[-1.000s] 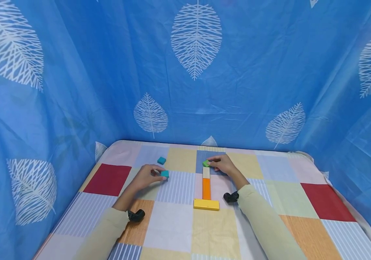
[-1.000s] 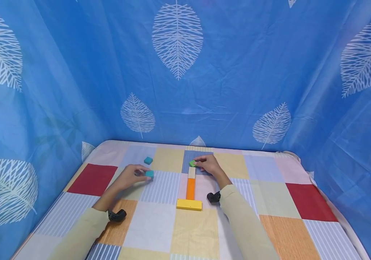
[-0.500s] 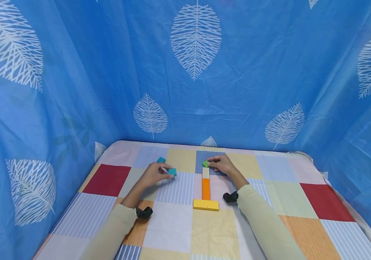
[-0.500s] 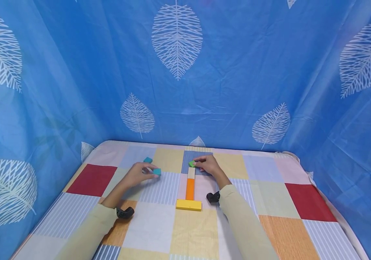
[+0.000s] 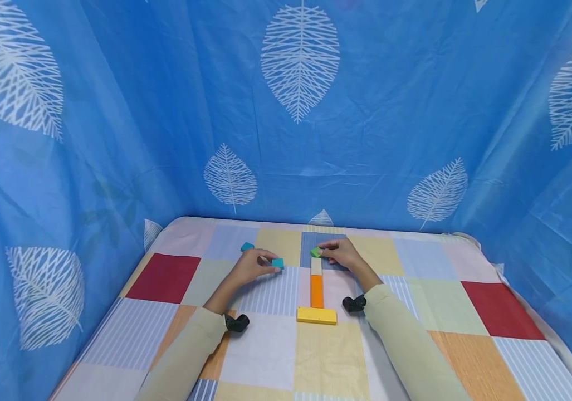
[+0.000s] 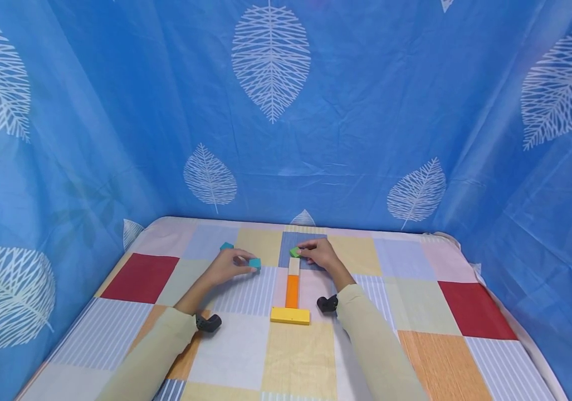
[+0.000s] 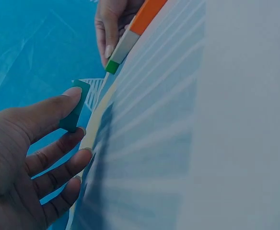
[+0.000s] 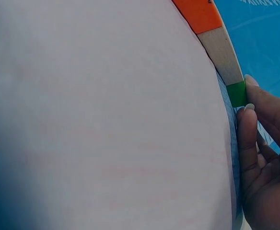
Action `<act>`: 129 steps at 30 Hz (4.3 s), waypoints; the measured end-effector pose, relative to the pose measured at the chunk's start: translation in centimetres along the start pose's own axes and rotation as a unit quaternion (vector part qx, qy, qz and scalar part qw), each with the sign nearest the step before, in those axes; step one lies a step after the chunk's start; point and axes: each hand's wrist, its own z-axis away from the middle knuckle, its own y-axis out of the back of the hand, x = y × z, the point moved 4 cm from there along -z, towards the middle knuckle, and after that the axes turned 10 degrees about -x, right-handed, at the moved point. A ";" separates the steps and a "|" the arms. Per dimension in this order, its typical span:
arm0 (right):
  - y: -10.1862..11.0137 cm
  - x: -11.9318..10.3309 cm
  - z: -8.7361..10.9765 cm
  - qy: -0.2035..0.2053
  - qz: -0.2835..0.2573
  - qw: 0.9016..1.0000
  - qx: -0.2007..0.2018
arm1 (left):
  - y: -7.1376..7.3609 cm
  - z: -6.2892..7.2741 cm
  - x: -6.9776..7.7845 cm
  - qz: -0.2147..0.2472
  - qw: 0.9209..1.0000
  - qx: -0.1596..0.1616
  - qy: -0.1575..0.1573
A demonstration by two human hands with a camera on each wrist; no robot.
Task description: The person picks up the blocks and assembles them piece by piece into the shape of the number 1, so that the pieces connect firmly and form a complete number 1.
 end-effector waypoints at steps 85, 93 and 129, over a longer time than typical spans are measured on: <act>-0.1 -0.2 -0.1 -0.014 0.001 1.000 0.005 | -3.5 -6.5 0.9 -0.054 0.996 -0.057 0.043; -0.1 -0.3 0.0 -0.022 0.007 1.000 0.011 | -3.5 -6.5 1.0 -0.060 0.996 -0.052 0.046; -0.1 0.1 0.0 -0.008 0.002 1.000 0.004 | -3.6 -6.3 1.0 -0.035 0.997 -0.017 0.065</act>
